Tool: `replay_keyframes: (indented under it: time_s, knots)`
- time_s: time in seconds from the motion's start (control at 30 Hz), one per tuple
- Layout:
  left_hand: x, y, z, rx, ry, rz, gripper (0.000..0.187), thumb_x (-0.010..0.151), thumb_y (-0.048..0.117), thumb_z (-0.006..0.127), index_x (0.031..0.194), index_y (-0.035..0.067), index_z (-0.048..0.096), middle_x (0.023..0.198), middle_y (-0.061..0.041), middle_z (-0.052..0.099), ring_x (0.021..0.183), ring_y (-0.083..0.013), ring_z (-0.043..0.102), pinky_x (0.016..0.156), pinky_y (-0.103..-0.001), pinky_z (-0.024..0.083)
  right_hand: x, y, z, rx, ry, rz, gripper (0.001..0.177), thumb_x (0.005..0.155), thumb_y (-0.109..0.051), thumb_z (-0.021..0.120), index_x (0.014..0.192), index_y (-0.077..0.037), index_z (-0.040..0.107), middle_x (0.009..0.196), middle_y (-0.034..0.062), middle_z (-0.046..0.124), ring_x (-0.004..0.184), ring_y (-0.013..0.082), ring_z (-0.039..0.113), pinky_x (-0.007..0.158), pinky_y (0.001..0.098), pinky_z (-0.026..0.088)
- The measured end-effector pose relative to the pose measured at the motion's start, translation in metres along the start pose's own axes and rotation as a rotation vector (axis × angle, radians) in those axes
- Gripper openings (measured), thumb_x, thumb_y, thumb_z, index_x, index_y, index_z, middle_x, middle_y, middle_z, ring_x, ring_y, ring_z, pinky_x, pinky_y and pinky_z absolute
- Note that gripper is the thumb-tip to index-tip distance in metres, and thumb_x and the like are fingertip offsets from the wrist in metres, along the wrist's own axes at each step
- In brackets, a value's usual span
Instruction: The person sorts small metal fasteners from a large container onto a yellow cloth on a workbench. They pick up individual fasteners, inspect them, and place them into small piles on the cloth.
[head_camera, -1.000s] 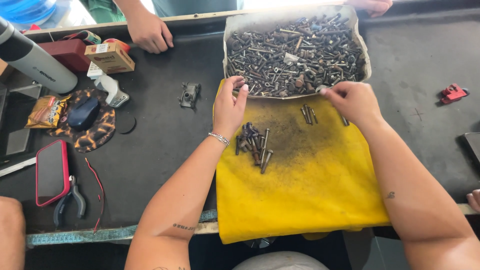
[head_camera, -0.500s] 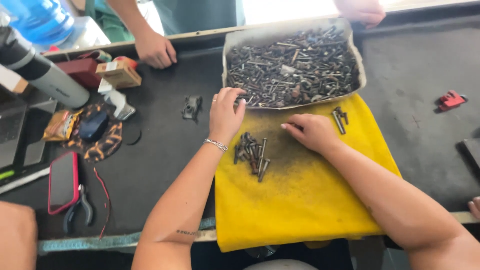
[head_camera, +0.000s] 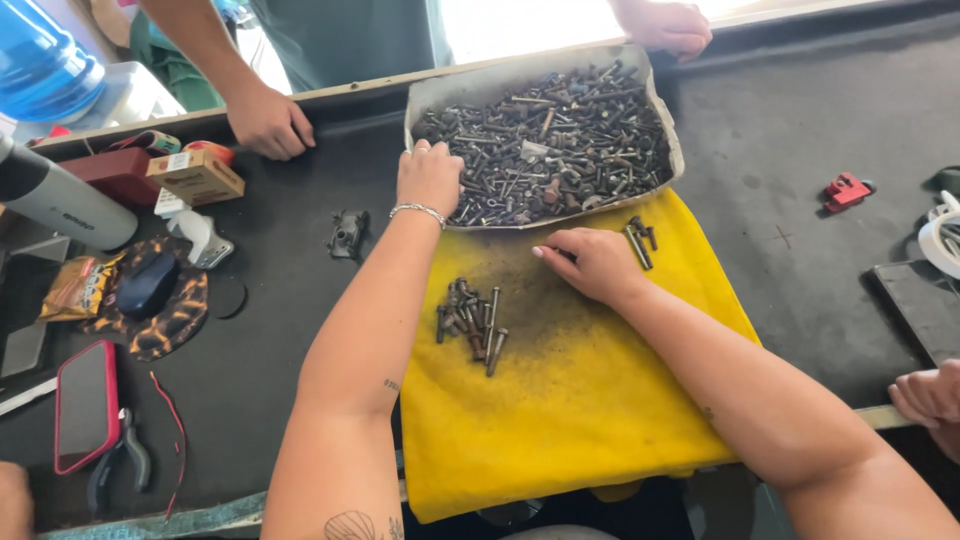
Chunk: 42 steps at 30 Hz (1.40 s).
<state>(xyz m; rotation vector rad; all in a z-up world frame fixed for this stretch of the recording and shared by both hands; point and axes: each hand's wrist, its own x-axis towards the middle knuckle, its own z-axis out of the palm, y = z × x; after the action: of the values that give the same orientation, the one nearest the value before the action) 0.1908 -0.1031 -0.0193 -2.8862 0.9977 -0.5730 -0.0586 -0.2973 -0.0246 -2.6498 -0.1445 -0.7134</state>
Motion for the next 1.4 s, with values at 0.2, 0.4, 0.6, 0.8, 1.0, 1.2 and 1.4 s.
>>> replay_keyframes:
  time_s: [0.2, 0.4, 0.6, 0.8, 1.0, 1.2, 1.4]
  knots:
    - [-0.011, 0.004, -0.018, -0.045, -0.045, 0.043, 0.022, 0.082, 0.035, 0.083, 0.100, 0.024, 0.076, 0.099, 0.001, 0.067, 0.108, -0.0240, 0.059, 0.089, -0.041, 0.049, 0.001, -0.008, -0.004, -0.020, -0.038, -0.020, 0.022, 0.097, -0.047, 0.064, 0.097, -0.027, 0.073, 0.079, 0.0030, 0.074, 0.081, 0.0294, 0.074, 0.068, 0.0431, 0.059]
    - [-0.006, 0.003, 0.003, -0.025, -0.033, 0.149, 0.024, 0.084, 0.037, 0.082, 0.104, 0.029, 0.072, 0.103, 0.004, 0.067, 0.109, -0.0227, 0.059, 0.090, -0.040, 0.050, 0.001, -0.003, -0.001, -0.018, -0.051, -0.014, 0.024, 0.097, -0.047, 0.063, 0.097, -0.026, 0.074, 0.079, 0.0044, 0.074, 0.081, 0.0312, 0.074, 0.068, 0.0449, 0.058]
    - [0.001, 0.005, 0.026, 0.108, 0.536, 0.543, 0.015, 0.081, 0.022, 0.077, 0.074, 0.021, 0.063, 0.071, 0.000, 0.058, 0.083, -0.0229, 0.059, 0.067, -0.037, 0.045, 0.001, -0.003, -0.002, -0.010, -0.060, -0.011, 0.022, 0.097, -0.048, 0.063, 0.098, -0.028, 0.073, 0.081, 0.0040, 0.074, 0.083, 0.0309, 0.074, 0.069, 0.0449, 0.058]
    - [-0.003, 0.007, -0.001, 0.132, 0.628, 0.624, 0.011, 0.085, 0.017, 0.068, 0.075, 0.017, 0.063, 0.074, -0.004, 0.058, 0.081, -0.0259, 0.058, 0.062, -0.039, 0.043, 0.001, -0.002, -0.003, -0.001, -0.078, 0.000, 0.024, 0.097, -0.049, 0.062, 0.098, -0.028, 0.073, 0.080, 0.0040, 0.074, 0.083, 0.0307, 0.074, 0.070, 0.0444, 0.059]
    - [-0.036, 0.020, -0.037, 0.070, 0.721, 0.558, 0.008, 0.095, 0.017, 0.060, 0.090, 0.021, 0.055, 0.068, 0.000, 0.047, 0.071, -0.0228, 0.056, 0.056, -0.036, 0.044, 0.006, 0.002, -0.011, 0.117, -0.036, 0.021, 0.025, 0.101, -0.045, 0.061, 0.113, -0.026, 0.073, 0.092, 0.0056, 0.076, 0.088, 0.0316, 0.073, 0.074, 0.0455, 0.058]
    - [-0.132, 0.064, -0.105, -0.027, 0.631, 0.603, 0.004, 0.099, 0.019, 0.061, 0.096, 0.022, 0.060, 0.078, 0.000, 0.056, 0.083, -0.0224, 0.060, 0.064, -0.036, 0.046, 0.000, -0.015, -0.010, 0.103, -0.088, 0.042, 0.051, 0.092, -0.046, 0.071, 0.139, -0.034, 0.056, 0.124, -0.0076, 0.064, 0.096, 0.0187, 0.070, 0.079, 0.0428, 0.059]
    - [-0.151, 0.080, -0.100, -0.202, 0.715, 0.526, 0.010, 0.104, 0.020, 0.056, 0.109, 0.022, 0.065, 0.081, 0.000, 0.054, 0.083, -0.0207, 0.059, 0.067, -0.032, 0.051, -0.011, 0.007, 0.015, 0.033, -0.091, -0.265, 0.009, 0.089, -0.027, 0.072, 0.092, -0.019, 0.068, 0.096, 0.0017, 0.069, 0.099, 0.0267, 0.069, 0.081, 0.0419, 0.057]
